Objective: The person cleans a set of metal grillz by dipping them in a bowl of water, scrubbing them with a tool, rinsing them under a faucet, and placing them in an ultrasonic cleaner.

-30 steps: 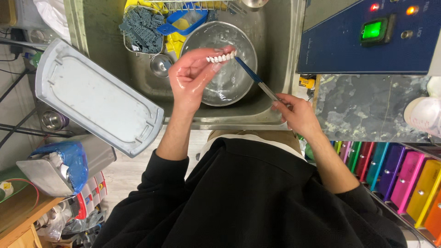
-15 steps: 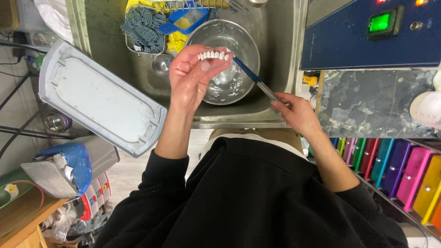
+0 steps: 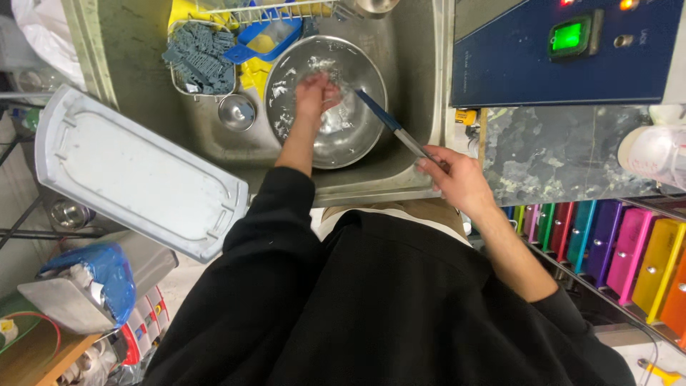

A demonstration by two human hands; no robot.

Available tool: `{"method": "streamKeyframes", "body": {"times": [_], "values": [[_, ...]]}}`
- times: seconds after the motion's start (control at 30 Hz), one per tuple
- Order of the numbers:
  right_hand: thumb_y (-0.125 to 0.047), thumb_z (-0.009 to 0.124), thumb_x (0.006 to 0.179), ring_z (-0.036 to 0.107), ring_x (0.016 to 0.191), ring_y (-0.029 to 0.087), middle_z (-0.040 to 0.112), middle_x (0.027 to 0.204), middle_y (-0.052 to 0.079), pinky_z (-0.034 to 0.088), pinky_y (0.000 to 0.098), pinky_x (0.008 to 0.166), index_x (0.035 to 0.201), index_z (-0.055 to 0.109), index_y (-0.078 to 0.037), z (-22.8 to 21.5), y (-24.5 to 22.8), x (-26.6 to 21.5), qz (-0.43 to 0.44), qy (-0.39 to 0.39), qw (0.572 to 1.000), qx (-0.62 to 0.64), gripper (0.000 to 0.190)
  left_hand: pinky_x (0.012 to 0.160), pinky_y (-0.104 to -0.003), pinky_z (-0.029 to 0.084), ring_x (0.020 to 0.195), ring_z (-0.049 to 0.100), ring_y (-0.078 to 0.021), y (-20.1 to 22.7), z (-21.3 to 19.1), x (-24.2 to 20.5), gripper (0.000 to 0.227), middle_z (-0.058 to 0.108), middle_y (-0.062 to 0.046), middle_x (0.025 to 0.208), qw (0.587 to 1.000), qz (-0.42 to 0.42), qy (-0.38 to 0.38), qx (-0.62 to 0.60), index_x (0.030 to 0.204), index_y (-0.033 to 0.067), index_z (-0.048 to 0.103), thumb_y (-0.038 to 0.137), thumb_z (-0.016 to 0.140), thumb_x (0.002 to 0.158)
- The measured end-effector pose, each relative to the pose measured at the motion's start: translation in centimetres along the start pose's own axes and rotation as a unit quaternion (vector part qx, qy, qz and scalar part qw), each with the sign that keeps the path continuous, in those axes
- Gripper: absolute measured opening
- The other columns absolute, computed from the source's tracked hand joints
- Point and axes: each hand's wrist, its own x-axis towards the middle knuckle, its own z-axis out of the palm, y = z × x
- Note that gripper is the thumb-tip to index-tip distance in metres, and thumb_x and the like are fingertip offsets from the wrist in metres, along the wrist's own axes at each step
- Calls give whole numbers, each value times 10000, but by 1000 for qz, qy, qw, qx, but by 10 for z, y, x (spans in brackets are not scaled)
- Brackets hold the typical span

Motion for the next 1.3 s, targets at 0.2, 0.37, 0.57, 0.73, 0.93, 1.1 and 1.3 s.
{"method": "streamKeyframes", "body": {"times": [0.2, 0.37, 0.57, 0.73, 0.93, 1.1, 1.3], "values": [[-191, 696, 997, 673, 540, 216, 769, 886, 130, 566, 329, 551, 1312, 698, -29, 4, 16, 7, -42, 11, 999, 18, 355, 816, -504, 583, 974, 704, -311, -79, -24, 41, 285, 678, -124, 955, 799, 106, -9, 592, 1027, 152, 673, 415, 571, 992], [-240, 703, 997, 644, 490, 191, 741, 743, 77, 561, 317, 549, 1299, 716, -92, -1, 13, 10, -32, 17, 999, 9, 336, 1007, -559, 560, 1184, 672, -408, -77, -33, 33, 373, 721, -163, 1167, 756, 73, 8, 650, 1192, 232, 732, 491, 589, 964], [-186, 712, 981, 647, 501, 186, 747, 790, 80, 557, 312, 558, 1284, 720, -63, -1, 18, 15, -43, 18, 999, 23, 327, 998, -538, 556, 1162, 683, -412, -36, -24, -30, 347, 701, -249, 1152, 826, 42, -22, 561, 1191, 3, 660, 265, 502, 1029], [-174, 707, 979, 654, 511, 196, 757, 847, 85, 563, 322, 568, 1288, 716, -61, 0, 12, 12, -47, 9, 999, 21, 329, 839, -406, 616, 943, 773, -240, -79, -39, 30, 191, 765, -109, 1032, 888, 44, -11, 457, 1148, 96, 655, 191, 603, 991], [-196, 625, 1021, 617, 391, 207, 772, 881, 136, 528, 299, 408, 1300, 674, 10, 4, 3, 6, -21, -23, 999, 10, 350, 835, -480, 613, 914, 760, -344, -1, 2, -84, 369, 758, -197, 989, 886, 89, 5, 455, 1148, 16, 705, 248, 436, 1048], [-180, 633, 1013, 609, 385, 206, 776, 928, 148, 517, 302, 382, 1305, 656, 45, 7, 5, 2, -27, -28, 999, 3, 369, 747, -470, 579, 895, 754, -350, -67, -38, 12, 282, 750, -156, 867, 861, 108, 31, 495, 870, 86, 733, 350, 652, 930], [-178, 640, 1008, 605, 381, 212, 773, 905, 135, 522, 312, 395, 1305, 663, 42, 6, 1, -2, -26, -16, 1000, 5, 370, 922, -536, 553, 1072, 705, -376, -49, -48, 7, 284, 741, -171, 993, 881, 101, 21, 462, 985, 80, 713, 316, 583, 895]]}}
